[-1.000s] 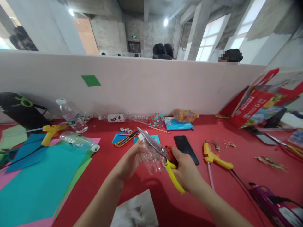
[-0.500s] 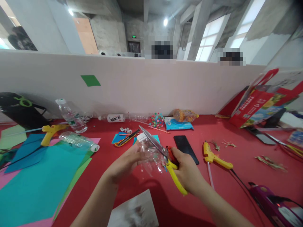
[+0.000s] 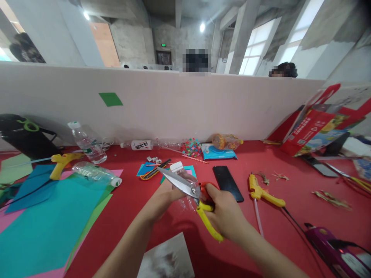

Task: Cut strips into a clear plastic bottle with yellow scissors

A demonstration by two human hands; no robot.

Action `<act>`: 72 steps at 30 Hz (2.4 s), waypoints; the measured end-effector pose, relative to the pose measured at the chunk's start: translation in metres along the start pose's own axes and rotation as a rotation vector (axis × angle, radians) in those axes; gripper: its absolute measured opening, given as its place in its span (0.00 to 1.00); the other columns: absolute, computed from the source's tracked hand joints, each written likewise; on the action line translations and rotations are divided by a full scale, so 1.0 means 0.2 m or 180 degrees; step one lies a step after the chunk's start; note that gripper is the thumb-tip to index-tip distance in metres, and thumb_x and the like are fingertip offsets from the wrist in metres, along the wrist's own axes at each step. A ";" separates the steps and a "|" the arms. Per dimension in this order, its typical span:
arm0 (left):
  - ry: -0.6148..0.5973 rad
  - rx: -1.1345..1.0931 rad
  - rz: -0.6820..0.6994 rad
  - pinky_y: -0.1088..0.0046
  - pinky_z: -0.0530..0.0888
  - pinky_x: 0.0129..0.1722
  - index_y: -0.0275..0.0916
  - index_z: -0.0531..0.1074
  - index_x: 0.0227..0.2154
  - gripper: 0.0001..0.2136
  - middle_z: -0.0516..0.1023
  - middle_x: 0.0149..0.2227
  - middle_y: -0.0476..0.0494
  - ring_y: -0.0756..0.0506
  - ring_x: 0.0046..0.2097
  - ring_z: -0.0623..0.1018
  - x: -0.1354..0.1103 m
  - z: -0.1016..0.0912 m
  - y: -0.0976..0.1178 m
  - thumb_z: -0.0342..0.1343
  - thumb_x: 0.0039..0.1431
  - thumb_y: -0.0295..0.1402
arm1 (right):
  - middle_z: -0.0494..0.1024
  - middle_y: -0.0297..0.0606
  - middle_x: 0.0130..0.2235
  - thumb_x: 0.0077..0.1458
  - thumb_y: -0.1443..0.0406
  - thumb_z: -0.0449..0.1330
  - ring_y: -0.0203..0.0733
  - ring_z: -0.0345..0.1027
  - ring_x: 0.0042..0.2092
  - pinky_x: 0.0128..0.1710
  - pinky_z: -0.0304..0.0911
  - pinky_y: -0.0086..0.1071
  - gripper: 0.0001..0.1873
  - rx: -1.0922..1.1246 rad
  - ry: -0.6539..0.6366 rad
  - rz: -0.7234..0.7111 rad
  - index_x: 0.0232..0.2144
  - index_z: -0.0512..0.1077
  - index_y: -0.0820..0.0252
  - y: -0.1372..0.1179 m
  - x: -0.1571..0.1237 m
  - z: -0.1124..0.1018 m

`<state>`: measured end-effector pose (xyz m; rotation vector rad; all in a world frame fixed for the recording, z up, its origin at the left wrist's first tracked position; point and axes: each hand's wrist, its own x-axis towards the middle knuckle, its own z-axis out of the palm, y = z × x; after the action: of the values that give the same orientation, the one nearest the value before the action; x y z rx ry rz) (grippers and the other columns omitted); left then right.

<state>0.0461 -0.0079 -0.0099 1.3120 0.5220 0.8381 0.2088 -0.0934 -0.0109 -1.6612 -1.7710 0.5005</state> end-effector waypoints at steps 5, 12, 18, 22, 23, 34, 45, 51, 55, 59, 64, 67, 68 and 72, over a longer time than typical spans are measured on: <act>0.0094 0.0326 -0.0107 0.67 0.70 0.41 0.41 0.75 0.34 0.07 0.74 0.37 0.43 0.43 0.41 0.74 -0.01 0.02 0.02 0.60 0.52 0.35 | 0.62 0.28 0.21 0.42 0.70 0.55 0.34 0.49 0.22 0.23 0.43 0.28 0.12 0.0046 -0.0036 0.0061 0.24 0.53 0.54 0.01 0.01 0.00; 0.1322 -0.0223 -0.0084 0.64 0.74 0.35 0.40 0.73 0.30 0.09 0.77 0.29 0.46 0.43 0.33 0.77 0.02 -0.01 0.10 0.62 0.45 0.35 | 0.57 0.25 0.23 0.51 0.60 0.62 0.34 0.49 0.25 0.22 0.46 0.25 0.15 0.0858 -0.0450 0.0160 0.26 0.57 0.55 0.02 -0.01 -0.04; 0.1746 -0.0595 0.0291 0.64 0.75 0.37 0.37 0.72 0.33 0.10 0.81 0.36 0.41 0.41 0.37 0.80 0.01 -0.15 0.15 0.62 0.48 0.34 | 0.59 0.26 0.28 0.53 0.52 0.64 0.34 0.48 0.27 0.26 0.50 0.26 0.19 0.0816 -0.1376 0.0092 0.34 0.61 0.56 0.03 -0.06 -0.10; 0.1868 -0.0720 0.0491 0.63 0.75 0.40 0.37 0.72 0.33 0.08 0.82 0.35 0.42 0.41 0.38 0.81 0.00 -0.19 0.14 0.61 0.50 0.34 | 0.56 0.26 0.27 0.58 0.46 0.55 0.34 0.45 0.27 0.25 0.47 0.28 0.22 0.0625 -0.1742 -0.0018 0.28 0.58 0.57 0.04 -0.07 -0.10; 0.1907 -0.0763 0.0522 0.62 0.75 0.41 0.37 0.72 0.33 0.08 0.81 0.35 0.43 0.41 0.38 0.81 0.00 -0.19 0.14 0.60 0.51 0.34 | 0.56 0.26 0.27 0.59 0.45 0.53 0.34 0.45 0.27 0.25 0.47 0.28 0.24 0.0634 -0.1780 -0.0030 0.26 0.57 0.57 0.04 -0.07 -0.10; 0.1873 -0.0625 0.0549 0.65 0.75 0.39 0.37 0.71 0.35 0.07 0.82 0.37 0.41 0.42 0.38 0.81 -0.01 -0.11 0.13 0.59 0.54 0.33 | 0.53 0.26 0.26 0.59 0.40 0.46 0.34 0.44 0.28 0.24 0.44 0.29 0.28 0.0934 -0.1759 -0.0040 0.26 0.54 0.57 0.01 -0.07 -0.08; 0.1983 -0.0561 0.0581 0.65 0.75 0.41 0.38 0.69 0.35 0.08 0.81 0.35 0.44 0.42 0.40 0.81 -0.01 -0.06 0.15 0.60 0.53 0.32 | 0.57 0.27 0.25 0.61 0.41 0.45 0.33 0.46 0.26 0.23 0.45 0.28 0.28 0.1005 -0.1699 -0.0116 0.25 0.55 0.57 0.00 -0.08 -0.07; 0.1901 -0.0458 0.0711 0.64 0.75 0.41 0.40 0.68 0.35 0.07 0.80 0.36 0.45 0.42 0.41 0.80 -0.01 -0.09 0.14 0.59 0.54 0.32 | 0.55 0.26 0.24 0.61 0.42 0.46 0.33 0.46 0.25 0.22 0.45 0.28 0.28 0.0993 -0.1620 -0.0044 0.24 0.54 0.57 0.00 -0.08 -0.06; 0.1904 -0.0354 0.0782 0.63 0.74 0.42 0.40 0.68 0.35 0.07 0.80 0.36 0.45 0.41 0.42 0.80 -0.01 -0.11 0.14 0.58 0.55 0.32 | 0.54 0.25 0.23 0.61 0.43 0.48 0.32 0.44 0.25 0.21 0.42 0.28 0.27 0.1059 -0.1616 0.0010 0.23 0.53 0.57 0.01 -0.07 -0.03; 0.1850 -0.0381 0.0875 0.63 0.74 0.42 0.40 0.68 0.36 0.06 0.80 0.36 0.45 0.41 0.43 0.79 -0.01 -0.12 0.13 0.58 0.55 0.32 | 0.51 0.26 0.24 0.61 0.45 0.50 0.33 0.43 0.26 0.22 0.41 0.28 0.26 0.1026 -0.1559 -0.0048 0.22 0.52 0.56 0.02 -0.07 -0.02; 0.1712 -0.0128 0.0963 0.64 0.72 0.45 0.40 0.69 0.37 0.06 0.79 0.37 0.45 0.43 0.42 0.79 -0.02 -0.11 0.13 0.58 0.56 0.31 | 0.56 0.27 0.25 0.62 0.45 0.48 0.34 0.46 0.26 0.23 0.44 0.28 0.24 0.0871 -0.1657 -0.0051 0.25 0.55 0.57 0.01 -0.09 -0.04; 0.1540 -0.0061 0.0959 0.64 0.72 0.46 0.40 0.70 0.36 0.06 0.79 0.38 0.45 0.43 0.42 0.79 -0.03 -0.10 0.13 0.58 0.56 0.32 | 0.58 0.28 0.26 0.62 0.44 0.46 0.34 0.47 0.27 0.24 0.46 0.28 0.25 0.0803 -0.1676 -0.0084 0.26 0.56 0.57 0.00 -0.10 -0.05; 0.1493 -0.0102 0.0952 0.63 0.72 0.45 0.41 0.71 0.36 0.06 0.80 0.38 0.45 0.42 0.42 0.79 -0.03 -0.09 0.13 0.59 0.55 0.33 | 0.57 0.27 0.26 0.62 0.43 0.45 0.34 0.46 0.27 0.24 0.45 0.28 0.26 0.0837 -0.1694 -0.0082 0.26 0.55 0.57 0.00 -0.10 -0.06; 0.1494 -0.0213 0.0983 0.62 0.74 0.43 0.41 0.70 0.34 0.06 0.79 0.37 0.44 0.41 0.41 0.79 -0.02 -0.08 0.14 0.59 0.55 0.33 | 0.54 0.26 0.25 0.60 0.40 0.45 0.33 0.44 0.26 0.22 0.43 0.28 0.28 0.1013 -0.1677 -0.0105 0.25 0.54 0.57 0.01 -0.10 -0.04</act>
<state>0.0244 -0.0005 0.0131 1.1487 0.6585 1.4258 0.2159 -0.1136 -0.0098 -1.3499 -1.9417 1.2244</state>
